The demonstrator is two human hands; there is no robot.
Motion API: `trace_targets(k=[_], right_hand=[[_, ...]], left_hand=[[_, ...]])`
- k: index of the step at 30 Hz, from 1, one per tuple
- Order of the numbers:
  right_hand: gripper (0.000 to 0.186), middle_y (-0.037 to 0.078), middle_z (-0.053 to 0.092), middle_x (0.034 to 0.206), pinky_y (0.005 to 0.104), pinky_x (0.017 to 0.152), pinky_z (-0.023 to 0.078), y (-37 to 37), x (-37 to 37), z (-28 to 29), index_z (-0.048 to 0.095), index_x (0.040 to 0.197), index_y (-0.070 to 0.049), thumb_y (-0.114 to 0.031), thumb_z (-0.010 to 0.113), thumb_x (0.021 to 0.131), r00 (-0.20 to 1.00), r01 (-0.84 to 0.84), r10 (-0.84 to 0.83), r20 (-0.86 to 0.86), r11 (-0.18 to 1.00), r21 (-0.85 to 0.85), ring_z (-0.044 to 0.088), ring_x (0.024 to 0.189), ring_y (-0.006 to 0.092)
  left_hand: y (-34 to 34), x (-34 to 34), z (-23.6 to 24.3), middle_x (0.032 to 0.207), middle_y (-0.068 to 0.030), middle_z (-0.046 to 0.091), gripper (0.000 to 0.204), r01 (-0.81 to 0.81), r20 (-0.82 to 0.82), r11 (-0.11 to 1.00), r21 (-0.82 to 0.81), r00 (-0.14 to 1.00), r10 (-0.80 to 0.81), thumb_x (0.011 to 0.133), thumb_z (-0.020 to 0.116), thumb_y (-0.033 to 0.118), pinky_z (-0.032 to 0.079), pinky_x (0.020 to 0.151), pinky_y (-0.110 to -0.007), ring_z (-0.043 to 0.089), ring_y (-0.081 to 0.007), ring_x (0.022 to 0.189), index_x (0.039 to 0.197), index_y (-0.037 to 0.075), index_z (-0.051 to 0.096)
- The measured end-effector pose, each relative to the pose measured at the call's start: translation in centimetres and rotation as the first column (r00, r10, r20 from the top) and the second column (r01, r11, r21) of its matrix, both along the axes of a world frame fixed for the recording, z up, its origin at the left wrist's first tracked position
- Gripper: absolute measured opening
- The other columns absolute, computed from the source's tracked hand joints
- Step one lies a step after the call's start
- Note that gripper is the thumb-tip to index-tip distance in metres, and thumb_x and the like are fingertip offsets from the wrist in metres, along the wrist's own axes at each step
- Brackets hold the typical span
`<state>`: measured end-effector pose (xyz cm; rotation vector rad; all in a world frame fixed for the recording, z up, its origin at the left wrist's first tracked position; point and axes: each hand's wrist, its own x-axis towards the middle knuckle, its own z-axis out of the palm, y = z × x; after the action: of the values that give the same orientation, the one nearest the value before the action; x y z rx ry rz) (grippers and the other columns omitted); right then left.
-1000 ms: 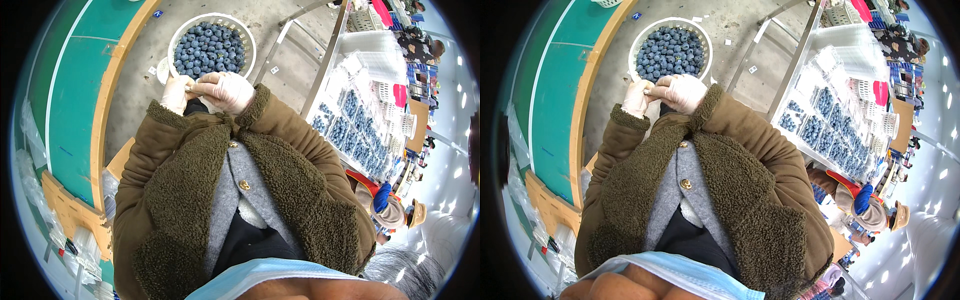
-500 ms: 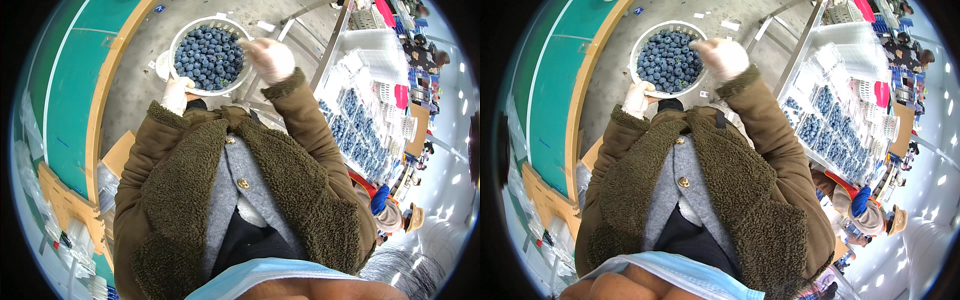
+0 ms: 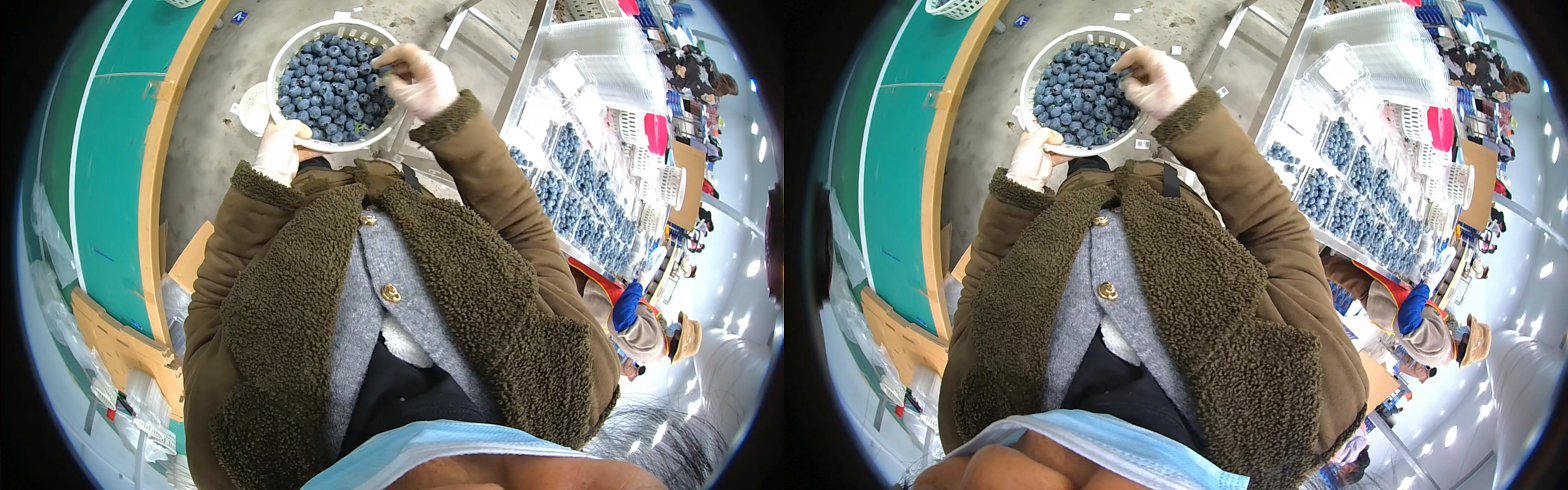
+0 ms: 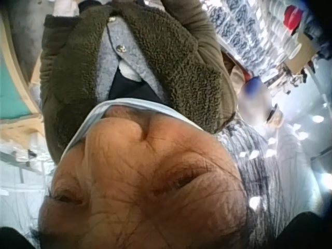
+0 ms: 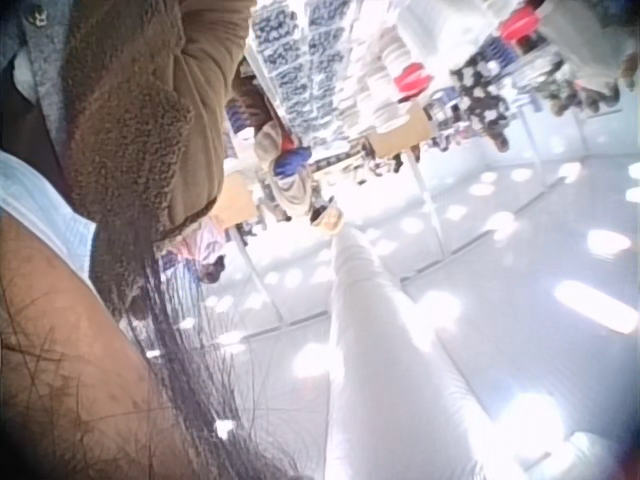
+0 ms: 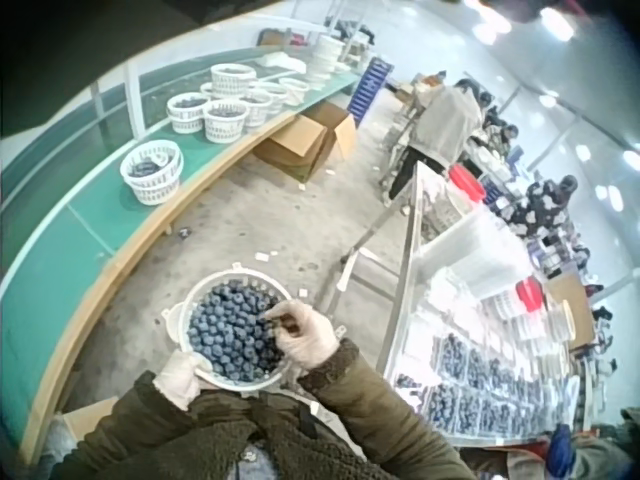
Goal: The person transfers blueberries from a white basket into clear plastic clamshell containers on a stainless steel table. They then close the containers and place them on the table. The person repeats this process with multiple containers.
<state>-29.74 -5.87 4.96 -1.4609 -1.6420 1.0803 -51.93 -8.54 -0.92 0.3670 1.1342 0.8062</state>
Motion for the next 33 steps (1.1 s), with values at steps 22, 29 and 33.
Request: trace_targets(k=[22,29,33], right_hand=[[0.014,0.006,0.060,0.083,0.0312,0.067,0.049,-5.8,2.4,1.6,0.059,0.093,-0.014,-0.020,0.049,0.087,0.574,-0.624,0.634,0.517,0.748,-0.225,0.059,0.075,0.0218],[0.012,0.004,0.065,0.086,0.0249,0.066,0.052,-7.7,7.0,3.3,0.063,0.089,-0.007,-0.010,0.067,0.078,0.888,-0.240,0.119,-0.445,0.944,-0.227,0.060,0.075,0.0120],[0.021,0.016,0.060,0.103,0.0233,0.061,0.053,-8.6,9.0,3.0,0.054,0.105,-0.002,-0.008,0.056,0.085,0.509,-0.319,-0.006,-0.861,0.927,-0.195,0.062,0.085,0.0142]], left_hand=[[-3.8,3.8,0.6,0.078,-0.0085,0.051,0.030,0.133,0.003,0.982,0.135,0.991,-0.135,0.071,0.048,0.002,0.056,0.063,-0.040,0.060,-0.0242,0.066,0.100,0.004,0.041],[-6.1,4.3,2.0,0.079,-0.0072,0.051,0.040,0.129,-0.020,0.972,0.196,0.992,-0.127,0.069,0.045,0.000,0.056,0.060,-0.036,0.059,-0.0218,0.064,0.109,0.004,0.040],[-6.2,4.0,2.7,0.080,-0.0078,0.052,0.045,0.176,-0.058,0.957,0.231,0.984,-0.167,0.069,0.046,0.000,0.056,0.059,-0.036,0.060,-0.0210,0.063,0.113,0.004,0.038]])
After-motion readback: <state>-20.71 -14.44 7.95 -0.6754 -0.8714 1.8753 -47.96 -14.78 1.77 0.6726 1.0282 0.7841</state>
